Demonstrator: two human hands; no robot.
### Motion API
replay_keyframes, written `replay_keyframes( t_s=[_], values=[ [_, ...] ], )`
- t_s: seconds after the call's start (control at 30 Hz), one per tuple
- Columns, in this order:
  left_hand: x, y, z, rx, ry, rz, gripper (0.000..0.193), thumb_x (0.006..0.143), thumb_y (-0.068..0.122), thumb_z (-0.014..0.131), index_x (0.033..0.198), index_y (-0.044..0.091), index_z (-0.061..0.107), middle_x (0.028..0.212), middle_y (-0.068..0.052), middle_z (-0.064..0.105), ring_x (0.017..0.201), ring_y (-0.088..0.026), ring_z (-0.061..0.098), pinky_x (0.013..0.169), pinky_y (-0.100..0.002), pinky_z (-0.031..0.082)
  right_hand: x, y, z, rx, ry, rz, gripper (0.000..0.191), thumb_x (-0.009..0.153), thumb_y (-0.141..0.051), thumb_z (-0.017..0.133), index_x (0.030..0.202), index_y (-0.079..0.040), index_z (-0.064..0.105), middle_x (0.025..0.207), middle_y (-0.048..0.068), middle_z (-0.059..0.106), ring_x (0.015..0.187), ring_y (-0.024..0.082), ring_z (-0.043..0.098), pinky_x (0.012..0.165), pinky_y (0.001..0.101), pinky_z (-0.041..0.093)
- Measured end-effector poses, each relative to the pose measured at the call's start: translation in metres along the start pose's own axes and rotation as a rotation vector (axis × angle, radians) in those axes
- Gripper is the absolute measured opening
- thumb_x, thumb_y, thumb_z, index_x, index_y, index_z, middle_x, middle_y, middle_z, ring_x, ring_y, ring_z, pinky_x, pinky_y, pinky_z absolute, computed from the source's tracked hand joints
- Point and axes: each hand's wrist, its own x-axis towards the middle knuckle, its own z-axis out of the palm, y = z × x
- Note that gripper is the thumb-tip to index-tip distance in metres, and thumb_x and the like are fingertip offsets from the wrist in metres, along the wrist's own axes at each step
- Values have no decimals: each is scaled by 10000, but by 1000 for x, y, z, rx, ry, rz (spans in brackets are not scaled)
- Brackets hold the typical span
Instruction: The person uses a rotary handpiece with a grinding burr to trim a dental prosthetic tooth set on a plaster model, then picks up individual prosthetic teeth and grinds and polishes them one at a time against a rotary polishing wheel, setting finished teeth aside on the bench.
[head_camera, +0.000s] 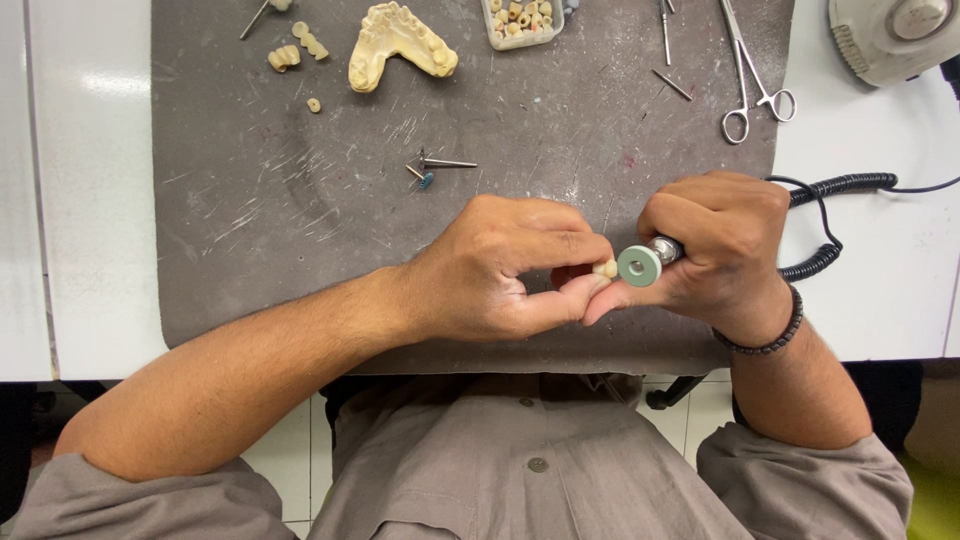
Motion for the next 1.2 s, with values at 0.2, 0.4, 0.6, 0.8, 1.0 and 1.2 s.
replay_keyframes(
  t_s=[0.2,0.4,0.6,0.8,1.0,1.2],
  values=[
    [0,0,1,-4,5,-15,109,950,29,749,1055,53,731,914,-30,715,737,-90,681,620,-234,554,1,-1,-3,34,1,8,780,640,-773,807,597,-80,452,522,32,401,465,205,437,443,306,335],
    [0,0,1,-2,5,5,121,957,34,751,1075,53,728,935,-30,715,764,-95,684,648,-238,563,1,-2,-1,36,9,0,773,648,-780,798,609,-92,447,537,26,416,479,199,457,450,302,344],
    [0,-1,1,-9,-7,-5,107,960,36,748,1064,56,732,917,-23,714,740,-84,679,618,-227,557,2,-3,-1,37,-12,2,769,639,-778,792,597,-89,453,521,27,399,461,196,440,464,324,328],
    [0,-1,1,0,-3,-25,103,940,33,748,1040,50,734,885,-24,708,718,-87,674,600,-234,546,2,-2,-1,13,-9,0,775,639,-778,796,586,-86,453,515,34,391,459,206,433,450,323,327],
    [-1,0,-1,13,6,2,144,922,46,770,1060,56,726,935,-34,707,808,-125,705,625,-237,565,1,-1,-2,14,-9,0,780,670,-794,790,606,-90,461,536,32,405,482,209,448,450,307,343],
    [0,2,-1,0,2,-25,136,906,54,783,1030,54,729,893,-34,700,765,-130,694,636,-268,551,2,-2,-1,2,-24,2,775,640,-789,788,584,-88,463,509,31,386,454,201,436,471,332,326]
  ],
)
